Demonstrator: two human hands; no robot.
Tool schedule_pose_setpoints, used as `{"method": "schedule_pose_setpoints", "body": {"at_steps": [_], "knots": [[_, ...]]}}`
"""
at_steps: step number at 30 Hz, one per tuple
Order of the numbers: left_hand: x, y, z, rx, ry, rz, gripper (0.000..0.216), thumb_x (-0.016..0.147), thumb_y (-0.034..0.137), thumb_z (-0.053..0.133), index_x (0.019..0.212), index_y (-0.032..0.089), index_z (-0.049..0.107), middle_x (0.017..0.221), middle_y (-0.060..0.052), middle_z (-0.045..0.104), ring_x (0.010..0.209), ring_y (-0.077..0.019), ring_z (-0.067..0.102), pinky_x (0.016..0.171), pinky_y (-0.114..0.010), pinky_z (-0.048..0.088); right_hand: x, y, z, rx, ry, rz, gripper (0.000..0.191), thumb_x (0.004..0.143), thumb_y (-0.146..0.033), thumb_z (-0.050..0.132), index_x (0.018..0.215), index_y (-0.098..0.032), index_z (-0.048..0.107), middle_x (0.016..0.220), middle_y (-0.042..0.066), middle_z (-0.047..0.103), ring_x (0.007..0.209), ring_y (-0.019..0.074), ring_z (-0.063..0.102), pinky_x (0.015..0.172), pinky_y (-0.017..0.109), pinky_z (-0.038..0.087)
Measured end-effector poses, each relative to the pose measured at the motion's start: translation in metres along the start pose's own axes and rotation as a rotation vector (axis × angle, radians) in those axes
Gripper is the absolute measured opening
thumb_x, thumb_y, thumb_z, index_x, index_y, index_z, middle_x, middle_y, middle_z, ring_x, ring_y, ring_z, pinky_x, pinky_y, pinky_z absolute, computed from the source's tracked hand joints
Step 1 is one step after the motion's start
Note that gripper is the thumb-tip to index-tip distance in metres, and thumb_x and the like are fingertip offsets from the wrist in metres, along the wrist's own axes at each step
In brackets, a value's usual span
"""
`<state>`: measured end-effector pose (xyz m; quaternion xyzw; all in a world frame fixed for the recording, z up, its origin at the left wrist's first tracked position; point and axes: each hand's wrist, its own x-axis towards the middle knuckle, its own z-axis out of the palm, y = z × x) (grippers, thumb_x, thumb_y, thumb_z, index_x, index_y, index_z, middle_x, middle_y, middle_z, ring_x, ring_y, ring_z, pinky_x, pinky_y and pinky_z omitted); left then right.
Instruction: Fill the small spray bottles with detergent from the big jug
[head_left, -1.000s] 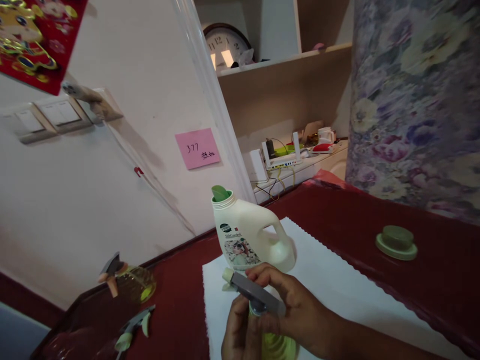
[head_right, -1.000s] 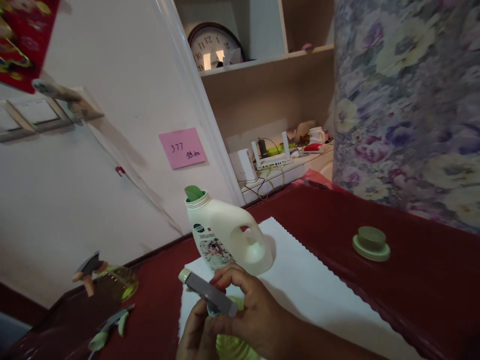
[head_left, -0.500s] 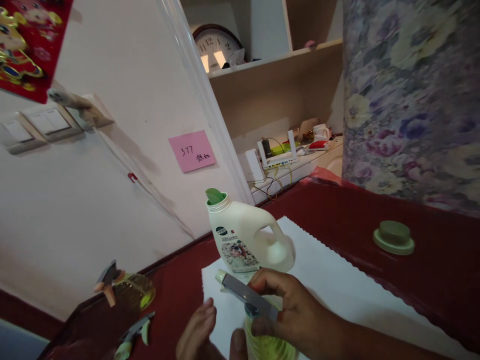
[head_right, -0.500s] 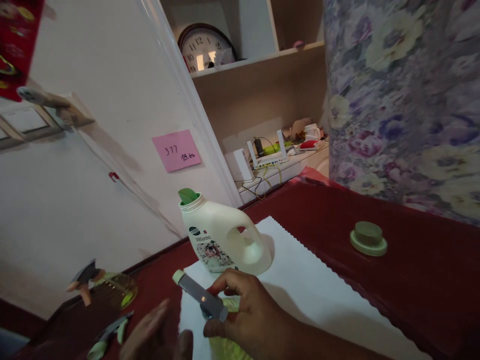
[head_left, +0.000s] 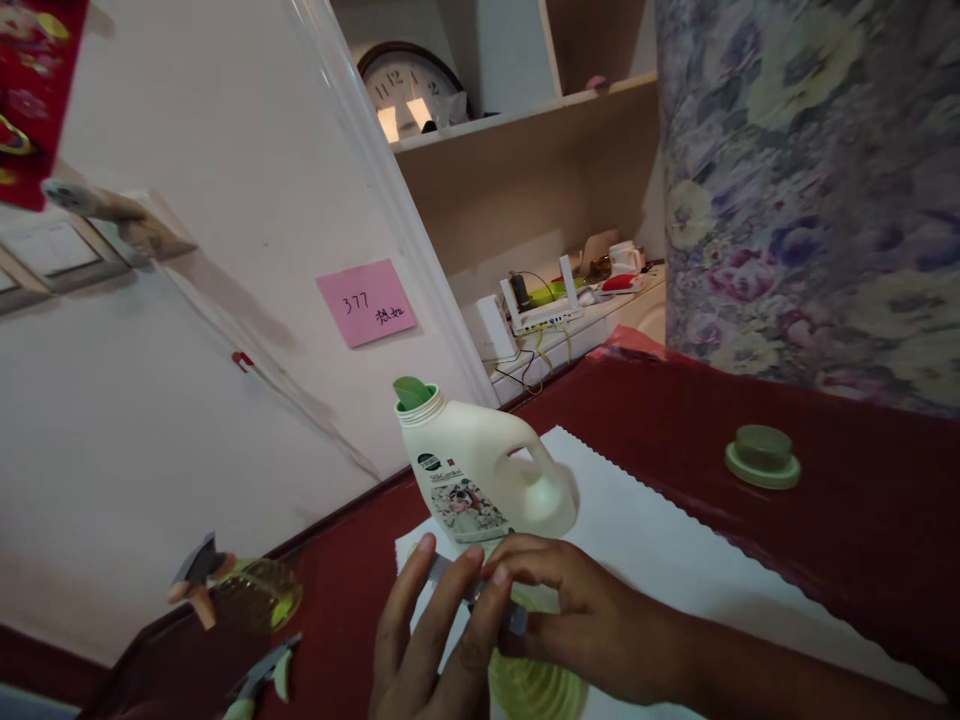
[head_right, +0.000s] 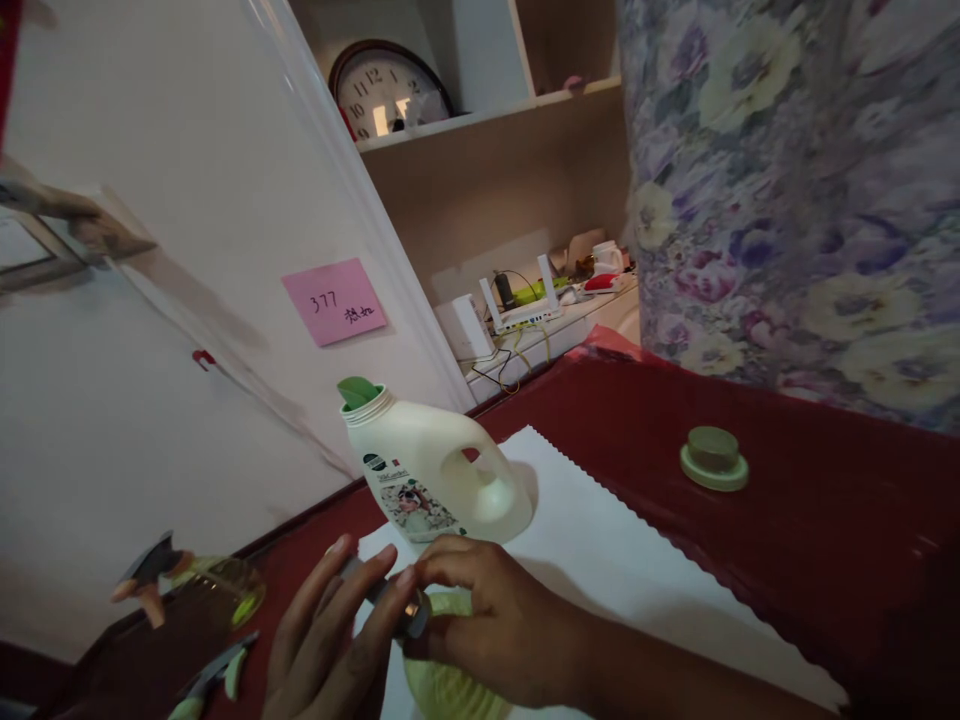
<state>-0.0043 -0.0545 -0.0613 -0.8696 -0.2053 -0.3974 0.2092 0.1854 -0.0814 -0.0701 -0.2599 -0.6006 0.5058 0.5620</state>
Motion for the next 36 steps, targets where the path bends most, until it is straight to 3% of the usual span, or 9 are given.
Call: {"method": "schedule_pose_setpoints", "body": {"at_steps": [5,10,14,16,20,26,30,32,36], "knots": [[-0.001,0.001,-0.002,-0.02,-0.042,-0.019,0.044,0.102,0.018,0.048,0.144,0.029,0.053,0.136,-0.005,0.061,0.142,-0.0335,0.042,0.115,-0.039,0.037,0.001,0.003,0.003,0.219,0.082,0.155,0.033,0.067,-0.025,0.088,0.091,-0.017,0.067,0.094,0.0,0.061,0.09,0.0184,0.061,0.079,0.029,0.052],[-0.002,-0.001,-0.003,-0.023,-0.073,-0.024,0.048,0.103,0.021,0.048,0.149,0.031,0.047,0.138,-0.006,0.06,0.144,-0.0335,0.039,0.115,-0.04,0.036,0.002,-0.001,0.001,0.001,0.017,-0.016,0.016,0.08,-0.022,0.077,0.092,-0.017,0.069,0.11,0.003,0.061,0.111,0.0205,0.057,0.105,0.034,0.041],[-0.002,-0.003,-0.005,-0.005,-0.094,-0.006,0.054,0.1,0.013,0.051,0.15,0.032,0.045,0.138,-0.006,0.06,0.144,-0.0327,0.039,0.115,-0.039,0.036,0.002,0.001,0.008,0.266,0.115,0.13,0.034,0.067,-0.023,0.087,0.087,-0.018,0.061,0.096,0.0,0.06,0.09,0.0188,0.062,0.081,0.031,0.052],[-0.002,-0.003,-0.006,-0.006,-0.106,-0.006,0.055,0.1,0.012,0.053,0.15,0.032,0.045,0.139,-0.006,0.059,0.144,-0.0329,0.038,0.115,-0.039,0.036,0.001,0.001,0.009,0.268,0.118,0.158,0.039,0.062,-0.02,0.088,0.089,-0.019,0.06,0.097,0.0,0.06,0.091,0.0196,0.062,0.081,0.031,0.053],[-0.001,-0.002,-0.007,-0.015,-0.11,-0.022,0.055,0.1,0.011,0.051,0.15,0.032,0.046,0.139,-0.004,0.059,0.144,-0.0325,0.039,0.115,-0.037,0.035,-0.001,-0.001,0.008,0.004,0.05,-0.012,0.014,0.079,-0.021,0.076,0.09,-0.019,0.067,0.11,0.003,0.061,0.112,0.0208,0.057,0.104,0.034,0.042],[-0.002,-0.002,-0.005,-0.008,-0.095,-0.025,0.058,0.098,0.009,0.054,0.15,0.033,0.045,0.138,-0.004,0.06,0.144,-0.0326,0.04,0.116,-0.038,0.036,-0.001,0.003,0.013,0.14,0.193,0.167,0.041,0.062,-0.021,0.088,0.092,-0.018,0.061,0.106,0.003,0.061,0.102,0.0235,0.06,0.088,0.035,0.051],[-0.001,-0.002,-0.006,-0.004,-0.102,-0.029,0.058,0.099,0.009,0.053,0.15,0.035,0.044,0.139,-0.003,0.061,0.144,-0.0313,0.04,0.116,-0.038,0.035,-0.002,-0.005,0.008,-0.036,0.043,0.041,0.022,0.078,-0.015,0.072,0.1,-0.018,0.066,0.112,0.004,0.061,0.113,0.0221,0.057,0.104,0.037,0.042],[0.0,0.0,-0.006,-0.001,-0.099,-0.035,0.055,0.1,0.012,0.051,0.15,0.035,0.045,0.138,-0.003,0.062,0.144,-0.0302,0.041,0.116,-0.038,0.036,-0.002,-0.003,0.008,-0.023,0.056,0.008,0.013,0.082,-0.021,0.071,0.094,-0.018,0.068,0.105,0.004,0.062,0.107,0.0219,0.058,0.098,0.037,0.045],[-0.001,0.001,-0.005,-0.018,-0.091,-0.053,0.049,0.102,0.022,0.051,0.149,0.035,0.047,0.137,-0.004,0.063,0.144,-0.031,0.041,0.113,-0.04,0.039,-0.001,0.007,0.013,0.084,0.215,0.145,0.037,0.063,-0.023,0.088,0.088,-0.017,0.062,0.099,0.003,0.061,0.098,0.024,0.059,0.085,0.035,0.05]]}}
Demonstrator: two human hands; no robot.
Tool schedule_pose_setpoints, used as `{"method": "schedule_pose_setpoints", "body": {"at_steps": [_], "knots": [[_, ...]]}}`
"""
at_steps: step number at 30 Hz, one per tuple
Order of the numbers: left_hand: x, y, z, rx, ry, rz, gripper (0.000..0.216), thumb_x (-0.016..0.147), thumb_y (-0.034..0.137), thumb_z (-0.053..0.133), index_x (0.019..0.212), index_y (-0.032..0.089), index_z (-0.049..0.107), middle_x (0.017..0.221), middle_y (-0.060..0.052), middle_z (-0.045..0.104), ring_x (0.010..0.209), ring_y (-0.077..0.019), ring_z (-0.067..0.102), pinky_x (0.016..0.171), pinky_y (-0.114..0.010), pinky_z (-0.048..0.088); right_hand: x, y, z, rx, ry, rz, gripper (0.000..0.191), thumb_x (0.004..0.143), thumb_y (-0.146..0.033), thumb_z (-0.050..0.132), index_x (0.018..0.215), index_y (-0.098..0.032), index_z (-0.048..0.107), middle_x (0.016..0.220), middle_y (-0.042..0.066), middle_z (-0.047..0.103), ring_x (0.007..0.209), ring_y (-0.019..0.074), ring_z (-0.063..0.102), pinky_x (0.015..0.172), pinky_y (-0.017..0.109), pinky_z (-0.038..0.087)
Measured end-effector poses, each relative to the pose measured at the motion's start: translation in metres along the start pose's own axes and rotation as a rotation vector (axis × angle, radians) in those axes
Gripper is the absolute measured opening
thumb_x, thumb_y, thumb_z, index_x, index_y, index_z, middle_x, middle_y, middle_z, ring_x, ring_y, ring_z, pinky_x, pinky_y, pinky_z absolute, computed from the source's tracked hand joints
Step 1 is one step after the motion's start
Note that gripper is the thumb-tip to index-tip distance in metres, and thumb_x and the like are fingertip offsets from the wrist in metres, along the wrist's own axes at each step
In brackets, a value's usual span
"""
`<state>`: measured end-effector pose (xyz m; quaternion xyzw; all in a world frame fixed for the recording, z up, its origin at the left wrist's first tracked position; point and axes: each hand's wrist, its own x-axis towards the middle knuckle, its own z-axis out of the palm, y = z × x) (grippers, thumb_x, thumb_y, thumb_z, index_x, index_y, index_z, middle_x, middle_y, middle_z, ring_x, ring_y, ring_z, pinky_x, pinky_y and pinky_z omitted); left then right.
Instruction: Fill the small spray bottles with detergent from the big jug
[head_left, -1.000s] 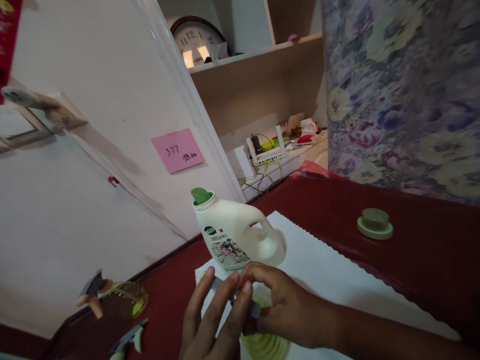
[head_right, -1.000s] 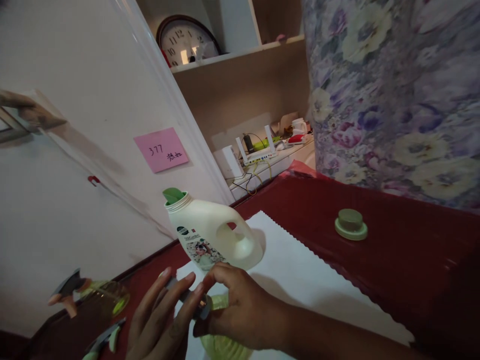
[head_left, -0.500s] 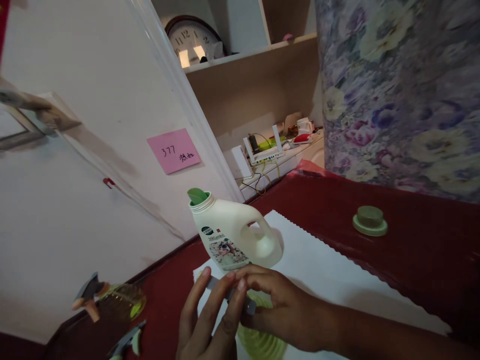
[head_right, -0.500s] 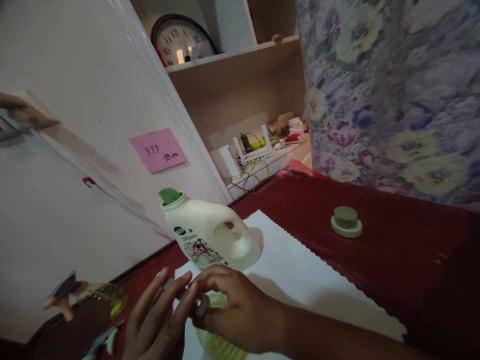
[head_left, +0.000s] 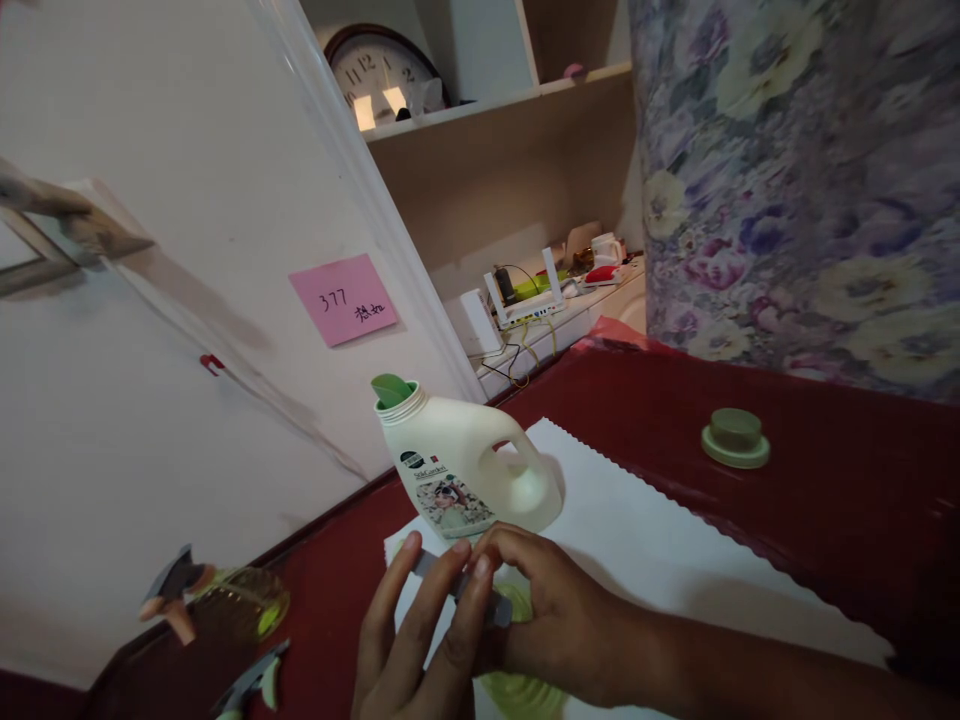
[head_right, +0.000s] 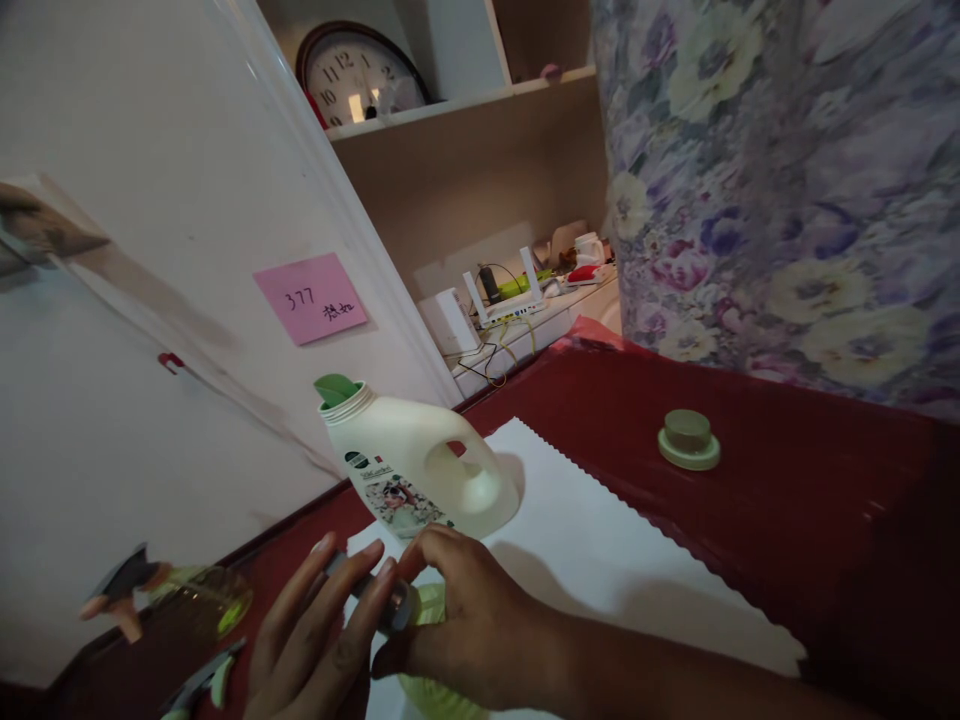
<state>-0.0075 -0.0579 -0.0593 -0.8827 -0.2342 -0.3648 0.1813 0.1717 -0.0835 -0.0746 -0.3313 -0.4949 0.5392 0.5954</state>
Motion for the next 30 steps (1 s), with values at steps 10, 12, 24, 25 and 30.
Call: {"method": "schedule_pose_setpoints", "body": {"at_steps": [10,12,24,25,30], "knots": [[0.0,-0.002,-0.001,0.005,-0.027,0.024,0.056,0.099,0.012,0.053,0.15,0.033,0.045,0.141,-0.005,0.059,0.144,-0.0317,0.04,0.114,-0.038,0.037,-0.002,-0.004,0.003,-0.053,0.003,-0.027,0.031,0.069,-0.027,0.084,0.089,-0.016,0.063,0.102,0.005,0.061,0.101,0.0262,0.06,0.091,0.04,0.049],[-0.001,-0.002,-0.002,0.0,-0.034,0.02,0.056,0.099,0.012,0.055,0.15,0.033,0.046,0.141,-0.004,0.059,0.144,-0.0322,0.039,0.115,-0.038,0.036,-0.002,-0.003,0.003,-0.053,0.028,-0.007,0.038,0.064,-0.026,0.087,0.092,-0.017,0.062,0.105,0.005,0.062,0.105,0.0271,0.059,0.094,0.04,0.048],[-0.001,-0.001,-0.002,0.007,-0.037,-0.016,0.042,0.104,0.028,0.048,0.144,0.037,0.052,0.137,-0.002,0.064,0.144,-0.0293,0.041,0.112,-0.038,0.038,-0.004,-0.002,0.0,0.048,-0.04,0.024,0.04,0.065,-0.021,0.084,0.097,-0.018,0.062,0.104,0.004,0.063,0.101,0.025,0.06,0.087,0.037,0.051],[-0.001,-0.002,-0.003,0.001,-0.049,-0.02,0.041,0.103,0.028,0.049,0.143,0.036,0.054,0.138,-0.002,0.064,0.144,-0.0297,0.041,0.112,-0.038,0.038,-0.004,-0.005,0.0,0.006,-0.062,0.001,0.04,0.066,-0.019,0.082,0.101,-0.018,0.062,0.109,0.005,0.062,0.105,0.0254,0.059,0.092,0.038,0.05],[-0.002,-0.002,-0.003,-0.021,-0.044,-0.03,0.038,0.105,0.033,0.044,0.14,0.035,0.057,0.138,-0.002,0.064,0.145,-0.0294,0.04,0.111,-0.038,0.038,-0.005,-0.011,-0.004,-0.127,-0.151,-0.163,0.01,0.086,-0.021,0.065,0.095,-0.018,0.066,0.11,0.006,0.062,0.109,0.0226,0.058,0.103,0.038,0.043]]}}
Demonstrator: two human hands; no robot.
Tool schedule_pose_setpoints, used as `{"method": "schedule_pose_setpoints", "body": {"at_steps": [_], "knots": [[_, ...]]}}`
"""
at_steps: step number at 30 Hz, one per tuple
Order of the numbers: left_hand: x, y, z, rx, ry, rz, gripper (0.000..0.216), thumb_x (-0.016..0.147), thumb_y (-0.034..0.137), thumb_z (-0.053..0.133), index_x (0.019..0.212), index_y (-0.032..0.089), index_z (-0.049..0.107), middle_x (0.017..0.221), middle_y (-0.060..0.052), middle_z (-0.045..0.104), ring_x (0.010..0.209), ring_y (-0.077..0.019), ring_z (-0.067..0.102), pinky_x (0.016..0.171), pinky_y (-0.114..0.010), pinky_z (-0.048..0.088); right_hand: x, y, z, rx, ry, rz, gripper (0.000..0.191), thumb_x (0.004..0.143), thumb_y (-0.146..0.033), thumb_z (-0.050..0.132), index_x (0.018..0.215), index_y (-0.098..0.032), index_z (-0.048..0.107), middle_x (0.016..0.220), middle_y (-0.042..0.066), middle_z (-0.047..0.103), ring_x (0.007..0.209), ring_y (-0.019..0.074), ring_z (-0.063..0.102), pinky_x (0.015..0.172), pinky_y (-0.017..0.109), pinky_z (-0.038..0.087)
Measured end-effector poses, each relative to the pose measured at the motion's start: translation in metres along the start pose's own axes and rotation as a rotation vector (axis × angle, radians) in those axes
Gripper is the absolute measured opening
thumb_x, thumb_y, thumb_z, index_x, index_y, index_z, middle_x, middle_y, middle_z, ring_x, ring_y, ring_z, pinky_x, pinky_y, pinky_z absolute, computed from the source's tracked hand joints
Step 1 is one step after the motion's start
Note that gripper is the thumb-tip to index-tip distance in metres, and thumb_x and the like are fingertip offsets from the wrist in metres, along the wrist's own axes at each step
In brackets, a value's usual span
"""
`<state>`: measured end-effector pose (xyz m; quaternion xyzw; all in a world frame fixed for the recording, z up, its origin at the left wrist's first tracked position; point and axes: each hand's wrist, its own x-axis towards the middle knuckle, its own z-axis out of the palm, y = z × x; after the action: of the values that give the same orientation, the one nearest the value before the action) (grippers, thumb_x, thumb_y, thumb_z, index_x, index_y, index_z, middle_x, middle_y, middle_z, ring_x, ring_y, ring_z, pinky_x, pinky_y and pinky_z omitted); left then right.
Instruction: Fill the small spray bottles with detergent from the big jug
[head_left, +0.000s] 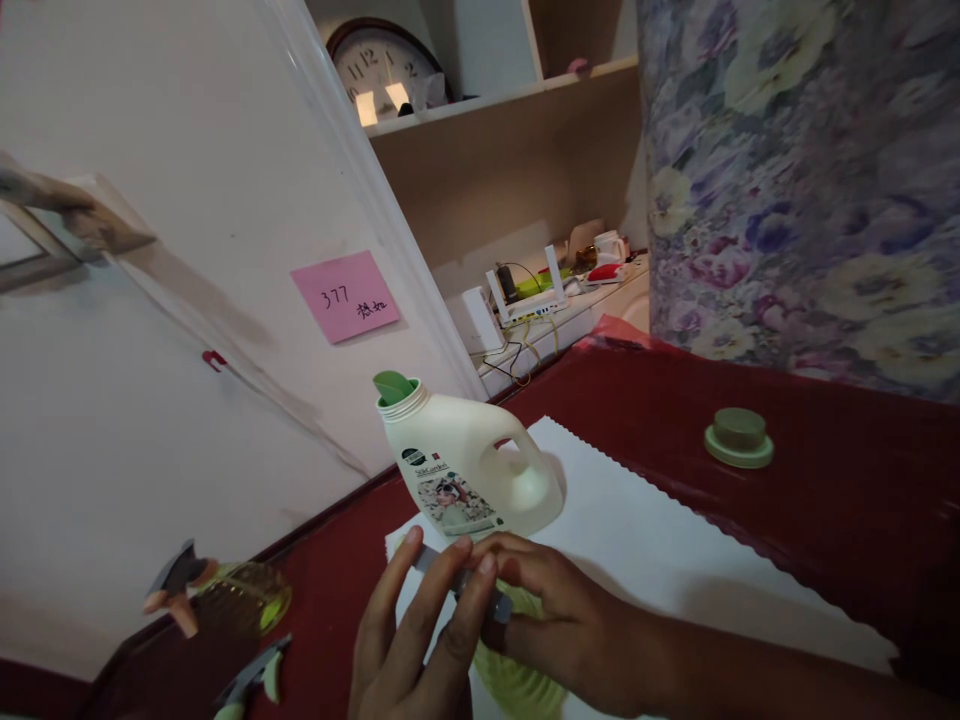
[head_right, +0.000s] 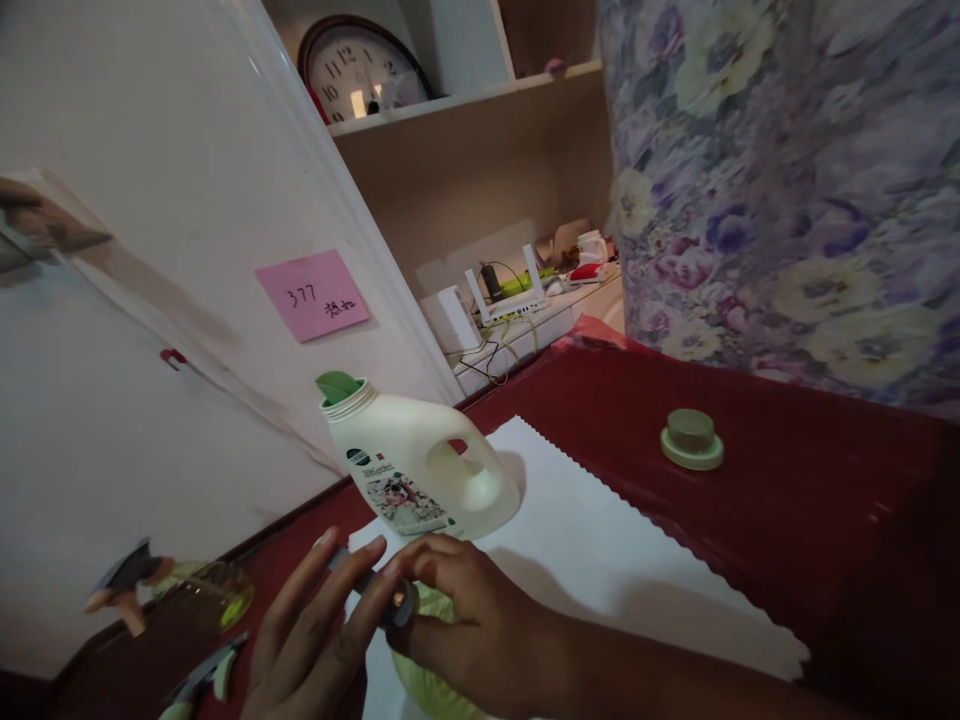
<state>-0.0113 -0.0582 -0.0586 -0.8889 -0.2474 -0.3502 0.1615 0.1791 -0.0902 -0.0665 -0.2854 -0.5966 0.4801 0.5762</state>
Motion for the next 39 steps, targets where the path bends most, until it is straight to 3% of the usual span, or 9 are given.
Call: {"method": "schedule_pose_setpoints", "body": {"at_steps": [6,12,16,19,24,30,32,36,39], "knots": [[0.0,0.001,0.001,-0.003,0.009,0.003,0.04,0.104,0.037,0.043,0.143,0.035,0.053,0.138,-0.003,0.064,0.145,-0.0307,0.04,0.109,-0.04,0.039,0.001,0.01,0.007,0.063,0.161,0.17,0.037,0.067,-0.023,0.085,0.094,-0.019,0.06,0.109,0.005,0.063,0.107,0.0255,0.058,0.094,0.038,0.048],[0.0,-0.001,0.001,0.031,-0.003,0.008,0.04,0.105,0.033,0.045,0.144,0.037,0.052,0.138,-0.002,0.064,0.144,-0.0289,0.04,0.109,-0.039,0.04,0.0,0.004,0.004,0.032,0.051,0.025,0.011,0.083,-0.022,0.068,0.093,-0.018,0.065,0.11,0.006,0.063,0.11,0.0236,0.058,0.101,0.039,0.044],[-0.001,-0.007,-0.001,0.052,-0.036,0.092,0.043,0.104,0.04,0.046,0.146,0.032,0.051,0.139,-0.004,0.064,0.146,-0.0308,0.038,0.106,-0.039,0.044,0.0,0.011,0.007,0.163,0.165,0.227,0.042,0.064,-0.024,0.087,0.098,-0.019,0.062,0.106,0.004,0.065,0.106,0.0274,0.061,0.087,0.037,0.052],[-0.001,-0.006,-0.002,0.04,-0.051,0.082,0.046,0.103,0.047,0.042,0.145,0.03,0.052,0.141,-0.005,0.062,0.146,-0.0314,0.036,0.106,-0.039,0.043,-0.003,0.008,0.005,0.074,0.088,0.2,0.056,0.068,-0.022,0.082,0.119,-0.021,0.059,0.123,0.007,0.061,0.118,0.0278,0.056,0.102,0.042,0.046],[0.001,0.0,-0.003,0.018,-0.045,-0.003,0.04,0.104,0.029,0.046,0.143,0.035,0.053,0.14,-0.002,0.062,0.145,-0.0296,0.038,0.112,-0.04,0.037,-0.004,0.005,0.003,0.001,0.044,0.027,0.017,0.086,-0.026,0.066,0.1,-0.018,0.066,0.115,0.007,0.063,0.113,0.0247,0.058,0.105,0.041,0.043],[0.0,-0.003,-0.004,0.005,-0.055,0.064,0.043,0.103,0.037,0.047,0.146,0.029,0.052,0.142,-0.005,0.06,0.146,-0.0334,0.036,0.107,-0.04,0.041,-0.004,0.011,0.006,-0.011,0.143,0.187,0.05,0.07,-0.023,0.083,0.115,-0.021,0.061,0.123,0.006,0.062,0.119,0.0274,0.056,0.105,0.042,0.044],[0.0,-0.001,-0.004,0.003,-0.056,0.012,0.042,0.104,0.033,0.047,0.145,0.031,0.052,0.142,-0.004,0.06,0.146,-0.0333,0.036,0.11,-0.042,0.039,-0.005,0.007,0.003,-0.03,0.065,0.103,0.042,0.08,-0.021,0.073,0.12,-0.021,0.061,0.128,0.007,0.059,0.124,0.0253,0.053,0.111,0.042,0.039],[0.001,0.002,-0.002,0.022,-0.039,-0.001,0.044,0.104,0.022,0.047,0.146,0.035,0.05,0.141,-0.002,0.061,0.145,-0.0309,0.038,0.112,-0.041,0.037,-0.002,0.003,0.002,-0.047,0.078,0.042,0.012,0.083,-0.02,0.07,0.093,-0.018,0.066,0.109,0.006,0.064,0.109,0.0238,0.059,0.101,0.039,0.045],[0.0,0.0,-0.001,0.009,-0.03,0.044,0.042,0.105,0.029,0.045,0.146,0.032,0.051,0.141,-0.003,0.06,0.145,-0.0326,0.037,0.109,-0.041,0.039,-0.001,0.007,0.006,-0.037,0.148,0.111,0.028,0.072,-0.022,0.082,0.092,-0.018,0.063,0.106,0.005,0.064,0.107,0.0254,0.059,0.099,0.039,0.047]]}}
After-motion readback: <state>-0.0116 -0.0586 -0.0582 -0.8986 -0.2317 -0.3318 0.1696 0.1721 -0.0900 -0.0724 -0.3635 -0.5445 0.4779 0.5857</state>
